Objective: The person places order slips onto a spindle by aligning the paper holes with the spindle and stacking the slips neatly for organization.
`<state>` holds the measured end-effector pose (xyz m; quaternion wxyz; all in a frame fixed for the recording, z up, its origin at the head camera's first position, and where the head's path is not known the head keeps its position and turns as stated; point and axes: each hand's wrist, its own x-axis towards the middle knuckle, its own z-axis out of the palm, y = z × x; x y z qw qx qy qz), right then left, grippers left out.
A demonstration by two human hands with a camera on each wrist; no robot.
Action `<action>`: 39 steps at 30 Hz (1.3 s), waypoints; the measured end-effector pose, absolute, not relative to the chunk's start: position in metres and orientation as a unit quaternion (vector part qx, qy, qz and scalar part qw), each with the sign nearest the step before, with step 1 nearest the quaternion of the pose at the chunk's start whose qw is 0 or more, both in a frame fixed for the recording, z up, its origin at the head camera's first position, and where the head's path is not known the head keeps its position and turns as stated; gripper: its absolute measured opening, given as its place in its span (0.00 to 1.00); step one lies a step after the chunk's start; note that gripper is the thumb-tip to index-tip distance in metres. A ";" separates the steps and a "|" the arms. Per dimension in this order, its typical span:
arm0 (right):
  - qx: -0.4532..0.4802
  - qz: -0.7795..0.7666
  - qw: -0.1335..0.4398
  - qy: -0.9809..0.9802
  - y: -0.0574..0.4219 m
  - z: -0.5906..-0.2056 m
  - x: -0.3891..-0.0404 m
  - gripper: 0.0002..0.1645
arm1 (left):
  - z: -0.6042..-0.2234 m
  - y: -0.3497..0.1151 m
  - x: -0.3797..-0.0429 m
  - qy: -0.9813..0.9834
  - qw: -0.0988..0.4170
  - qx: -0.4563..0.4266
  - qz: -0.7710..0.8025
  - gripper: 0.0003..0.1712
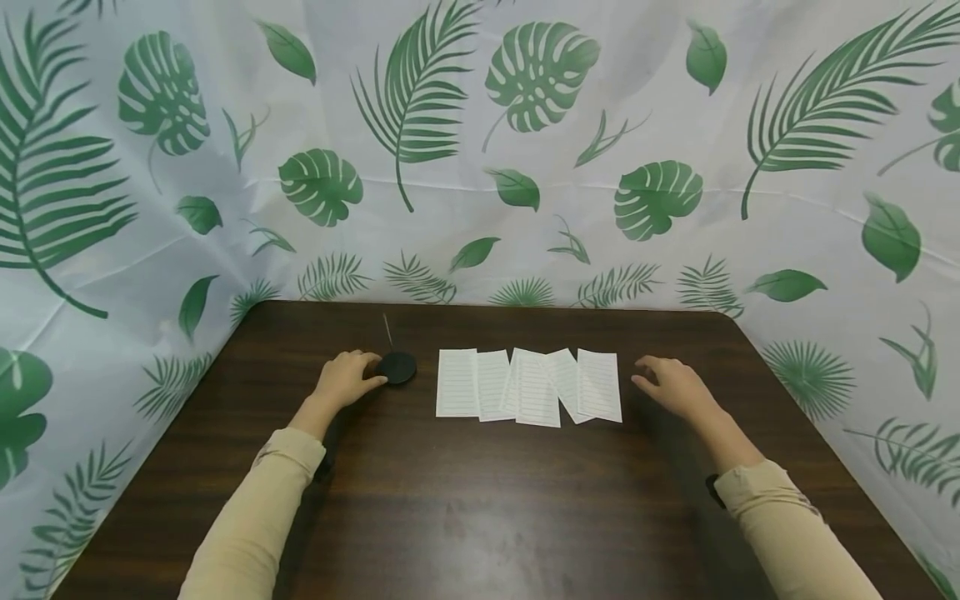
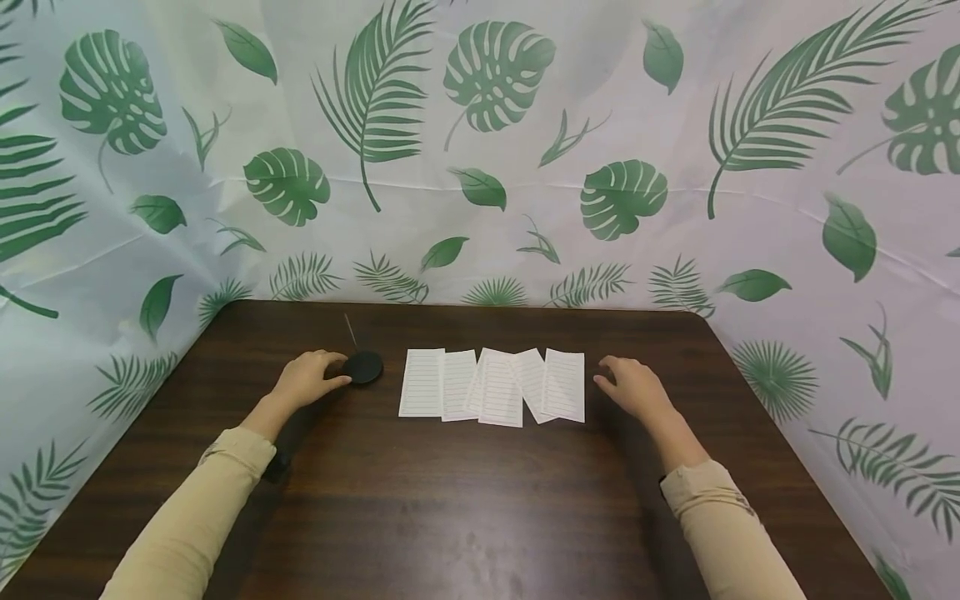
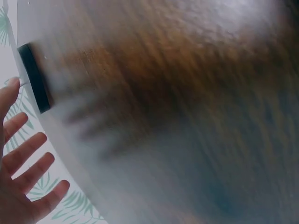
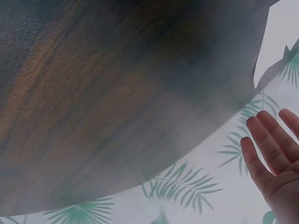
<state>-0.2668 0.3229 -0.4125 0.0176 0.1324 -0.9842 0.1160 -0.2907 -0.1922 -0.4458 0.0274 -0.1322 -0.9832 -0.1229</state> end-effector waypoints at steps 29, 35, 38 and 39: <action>0.216 0.089 0.058 -0.971 0.268 -0.402 -0.281 0.18 | -0.452 -0.173 -0.301 -0.978 -0.042 -0.087 -0.186 0.43; 0.234 0.099 0.056 -0.966 0.256 -0.399 -0.282 0.19 | -0.454 -0.172 -0.300 -0.979 -0.049 -0.070 -0.186 0.42; 0.240 0.100 0.056 -0.964 0.248 -0.398 -0.283 0.19 | -0.452 -0.169 -0.301 -0.976 -0.053 -0.058 -0.202 0.41; 0.243 0.100 0.058 -0.963 0.246 -0.398 -0.283 0.19 | -0.451 -0.168 -0.301 -0.975 -0.055 -0.053 -0.207 0.40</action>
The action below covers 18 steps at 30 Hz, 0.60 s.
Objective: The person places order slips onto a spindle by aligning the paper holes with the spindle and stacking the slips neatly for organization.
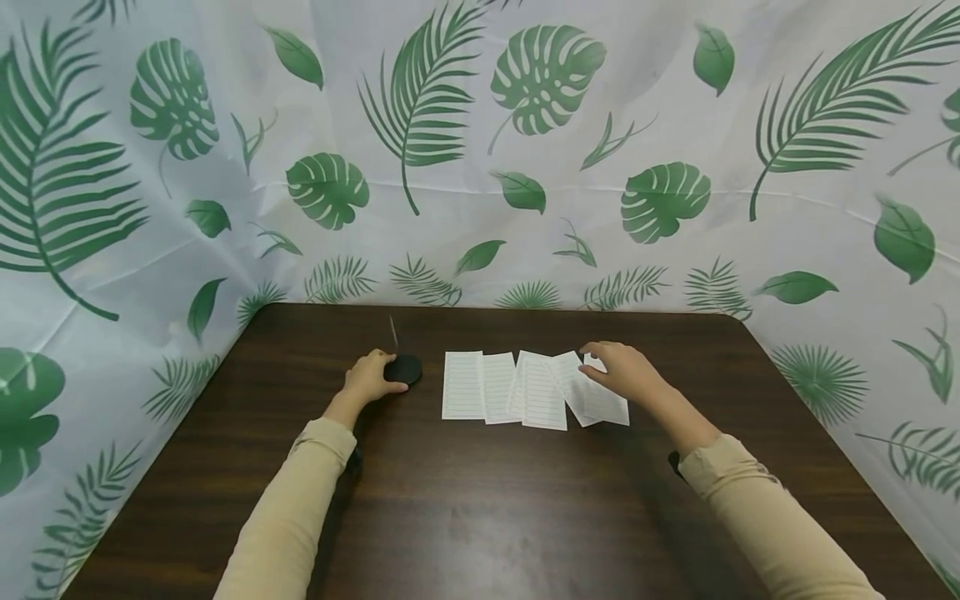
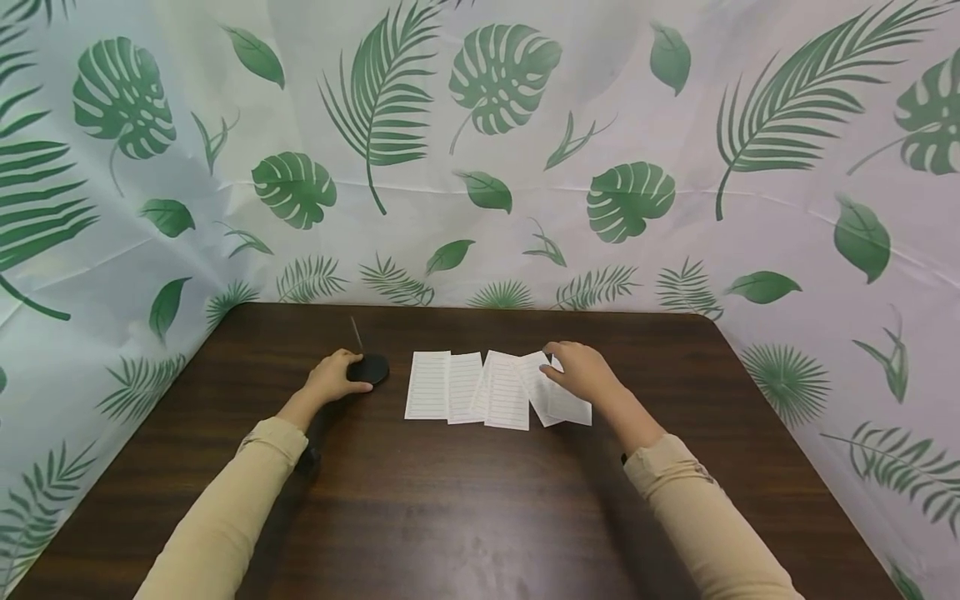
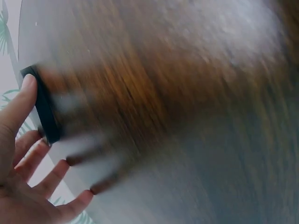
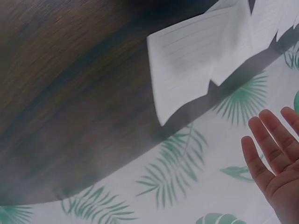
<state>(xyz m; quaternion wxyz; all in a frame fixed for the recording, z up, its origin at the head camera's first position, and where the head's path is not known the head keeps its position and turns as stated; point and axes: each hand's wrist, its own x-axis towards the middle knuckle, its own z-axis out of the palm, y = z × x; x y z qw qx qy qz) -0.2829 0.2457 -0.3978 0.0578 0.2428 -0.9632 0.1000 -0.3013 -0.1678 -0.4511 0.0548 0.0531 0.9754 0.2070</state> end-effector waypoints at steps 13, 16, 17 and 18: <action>0.259 0.111 0.049 -0.958 0.207 -0.391 -0.290 0.21 | -0.448 -0.163 -0.302 0.968 0.069 0.003 0.243 0.41; 0.266 0.115 0.044 -0.956 0.200 -0.390 -0.293 0.22 | -0.449 -0.163 -0.304 0.967 0.067 -0.002 0.246 0.41; 0.269 0.114 0.042 -0.955 0.197 -0.390 -0.295 0.22 | -0.449 -0.163 -0.304 0.967 0.067 -0.003 0.246 0.41; 0.271 0.117 0.039 -0.955 0.195 -0.390 -0.297 0.22 | -0.449 -0.163 -0.304 0.967 0.066 -0.003 0.244 0.41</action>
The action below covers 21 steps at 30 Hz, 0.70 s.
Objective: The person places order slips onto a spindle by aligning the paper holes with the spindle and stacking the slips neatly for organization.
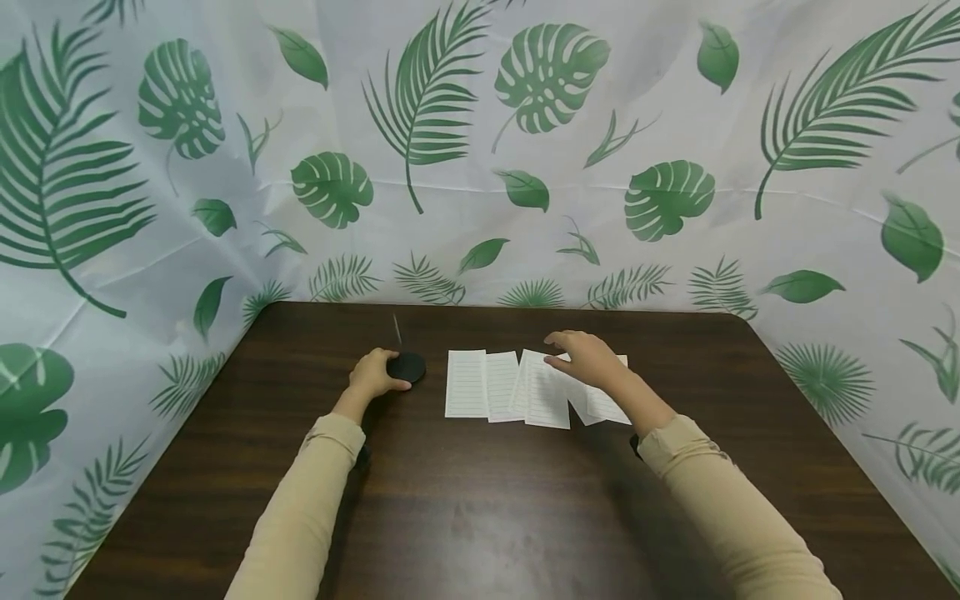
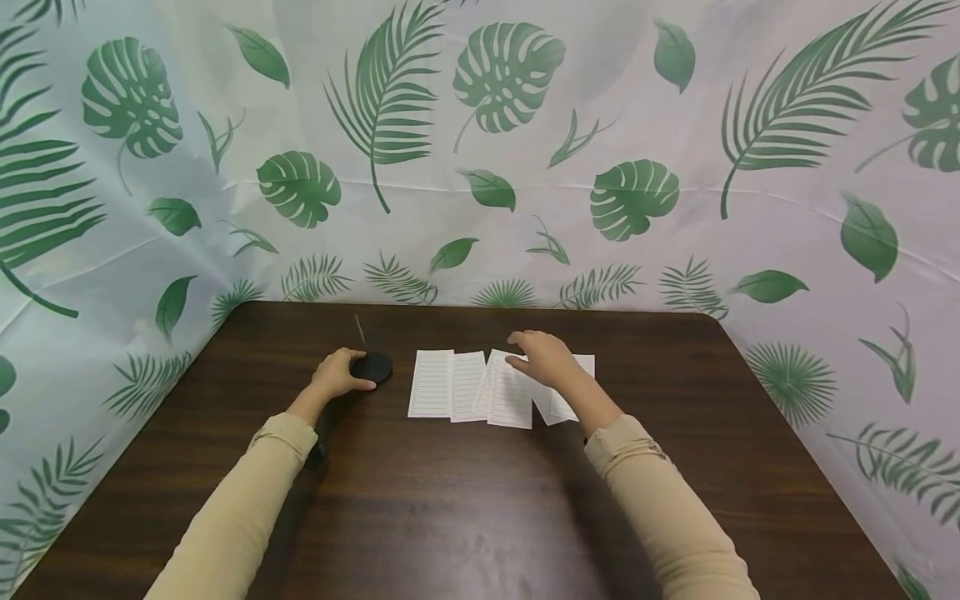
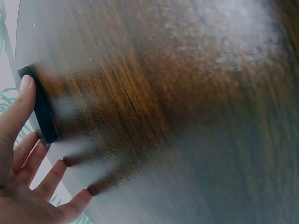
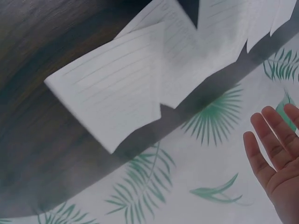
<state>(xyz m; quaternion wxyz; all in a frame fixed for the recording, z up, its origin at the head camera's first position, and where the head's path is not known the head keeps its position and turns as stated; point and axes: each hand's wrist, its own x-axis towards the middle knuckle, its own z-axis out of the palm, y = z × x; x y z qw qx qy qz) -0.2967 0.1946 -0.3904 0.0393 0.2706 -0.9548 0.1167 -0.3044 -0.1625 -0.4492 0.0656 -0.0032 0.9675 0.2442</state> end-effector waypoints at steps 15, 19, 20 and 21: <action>0.284 0.125 -0.030 -0.950 0.145 -0.411 -0.308 0.27 | -0.451 -0.165 -0.306 0.962 0.056 -0.024 0.268 0.41; 0.296 0.117 -0.056 -0.946 0.130 -0.416 -0.311 0.33 | -0.452 -0.166 -0.307 0.962 0.059 -0.022 0.265 0.41; 0.300 0.113 -0.061 -0.945 0.127 -0.417 -0.312 0.34 | -0.453 -0.166 -0.308 0.962 0.060 -0.021 0.264 0.41; 0.302 0.112 -0.065 -0.945 0.123 -0.418 -0.314 0.35 | -0.454 -0.166 -0.308 0.963 0.060 -0.020 0.263 0.41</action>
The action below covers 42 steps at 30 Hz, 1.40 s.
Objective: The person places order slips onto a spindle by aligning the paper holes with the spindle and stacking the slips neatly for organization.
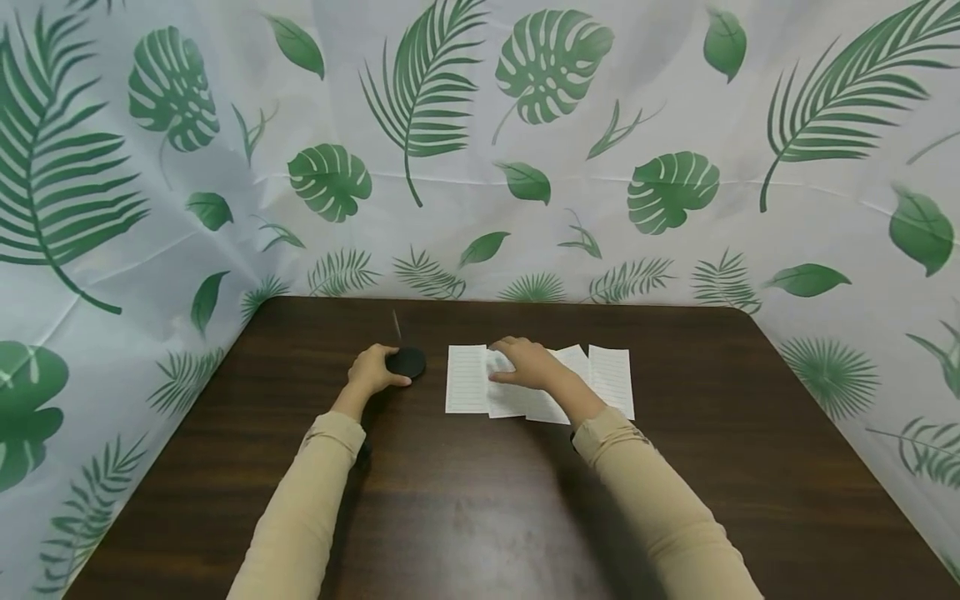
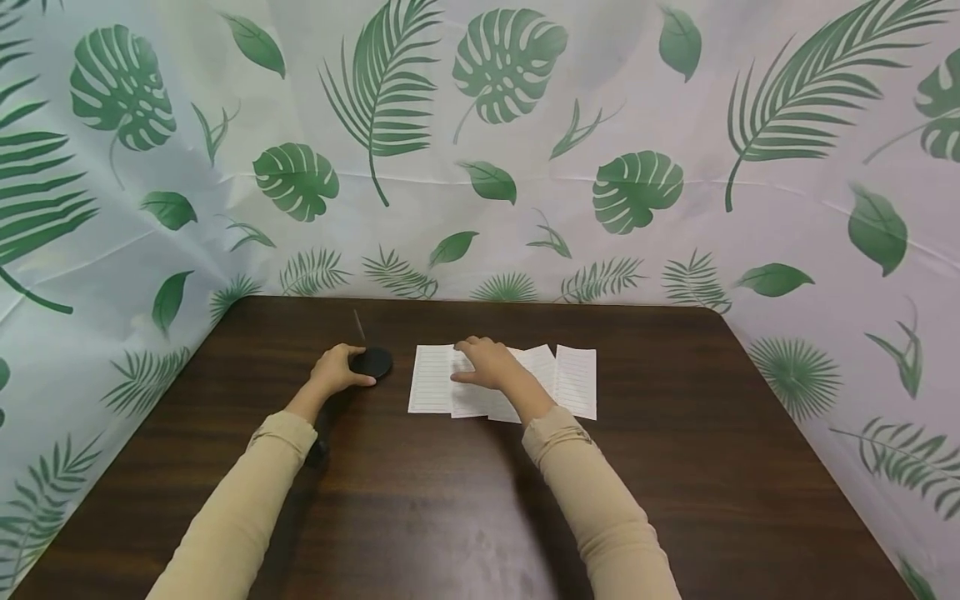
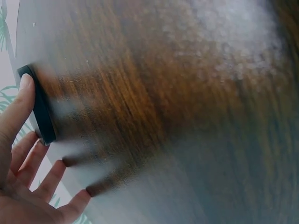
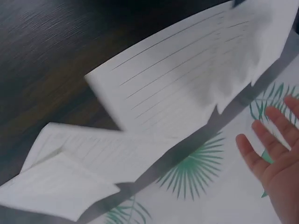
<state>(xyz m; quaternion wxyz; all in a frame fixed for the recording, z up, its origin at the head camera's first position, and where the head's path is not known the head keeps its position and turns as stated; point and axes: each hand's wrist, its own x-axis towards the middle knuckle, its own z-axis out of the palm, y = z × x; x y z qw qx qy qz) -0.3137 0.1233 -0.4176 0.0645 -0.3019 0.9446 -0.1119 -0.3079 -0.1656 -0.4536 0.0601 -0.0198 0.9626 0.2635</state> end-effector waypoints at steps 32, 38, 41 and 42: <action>-0.275 -0.120 0.128 0.945 0.088 -0.430 -0.325 0.54 | -0.447 -0.160 -0.306 0.955 0.066 -0.037 0.287 0.41; -0.261 -0.069 0.145 0.952 0.079 -0.431 -0.322 0.59 | -0.448 -0.160 -0.304 0.957 0.068 -0.038 0.281 0.41; -0.244 -0.036 0.149 0.958 0.073 -0.432 -0.321 0.62 | -0.448 -0.161 -0.303 0.957 0.067 -0.041 0.280 0.41; -0.238 -0.026 0.150 0.959 0.071 -0.432 -0.321 0.63 | -0.448 -0.161 -0.303 0.956 0.067 -0.041 0.281 0.41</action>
